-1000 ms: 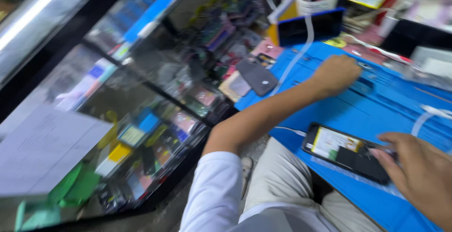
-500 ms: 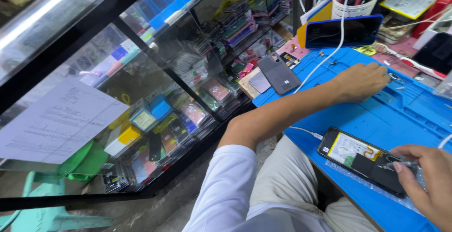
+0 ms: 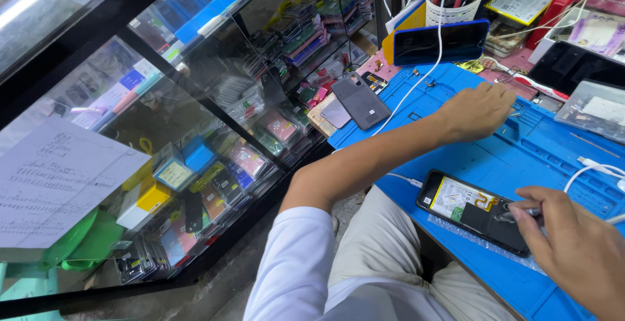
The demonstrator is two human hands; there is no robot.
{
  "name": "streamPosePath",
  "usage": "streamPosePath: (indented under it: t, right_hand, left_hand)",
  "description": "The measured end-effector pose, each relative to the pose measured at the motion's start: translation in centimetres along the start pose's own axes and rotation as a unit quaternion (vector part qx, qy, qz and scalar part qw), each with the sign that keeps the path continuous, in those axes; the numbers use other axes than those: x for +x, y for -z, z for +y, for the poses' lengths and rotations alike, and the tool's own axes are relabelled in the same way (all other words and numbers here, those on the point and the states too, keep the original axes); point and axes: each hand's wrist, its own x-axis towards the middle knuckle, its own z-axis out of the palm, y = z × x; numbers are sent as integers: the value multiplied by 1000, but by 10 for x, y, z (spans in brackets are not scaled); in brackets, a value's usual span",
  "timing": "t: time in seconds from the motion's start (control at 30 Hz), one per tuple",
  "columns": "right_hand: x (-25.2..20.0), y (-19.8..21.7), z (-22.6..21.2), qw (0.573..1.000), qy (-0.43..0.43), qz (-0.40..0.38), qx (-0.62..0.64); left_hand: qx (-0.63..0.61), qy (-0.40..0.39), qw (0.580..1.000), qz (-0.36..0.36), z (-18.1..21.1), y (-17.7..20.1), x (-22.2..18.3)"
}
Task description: The person manipulates the internals of a partially disassembled mobile phone, using a small screwdriver to work on internal components and wires.
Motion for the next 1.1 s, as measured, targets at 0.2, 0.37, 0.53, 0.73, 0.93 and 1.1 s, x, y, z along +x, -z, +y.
streamPosePath:
  t: [0.2, 0.37, 0.53, 0.73, 0.93, 1.1]
  right_hand:
    - [4, 10, -5, 997, -42, -62, 1]
    - [6, 16, -10, 999, 39, 2, 3]
    - [10, 10, -20, 993, -99, -42, -54]
    - [9, 13, -26, 999, -29, -20, -30]
    - [12, 21, -27, 998, -23, -58, 4]
    - [11, 22, -21, 997, -20, -73, 26]
  left_hand:
    - [-155, 28, 981, 114, 49, 63, -29]
    - [-185, 95, 971, 121, 109, 122, -100]
    - [-221, 59, 967, 112, 136, 135, -149]
    - [-235, 53, 966, 98, 144, 129, -161]
    - [-217, 42, 972, 83, 146, 126, -167]
    - [-204, 43, 975, 77, 147, 119, -171]
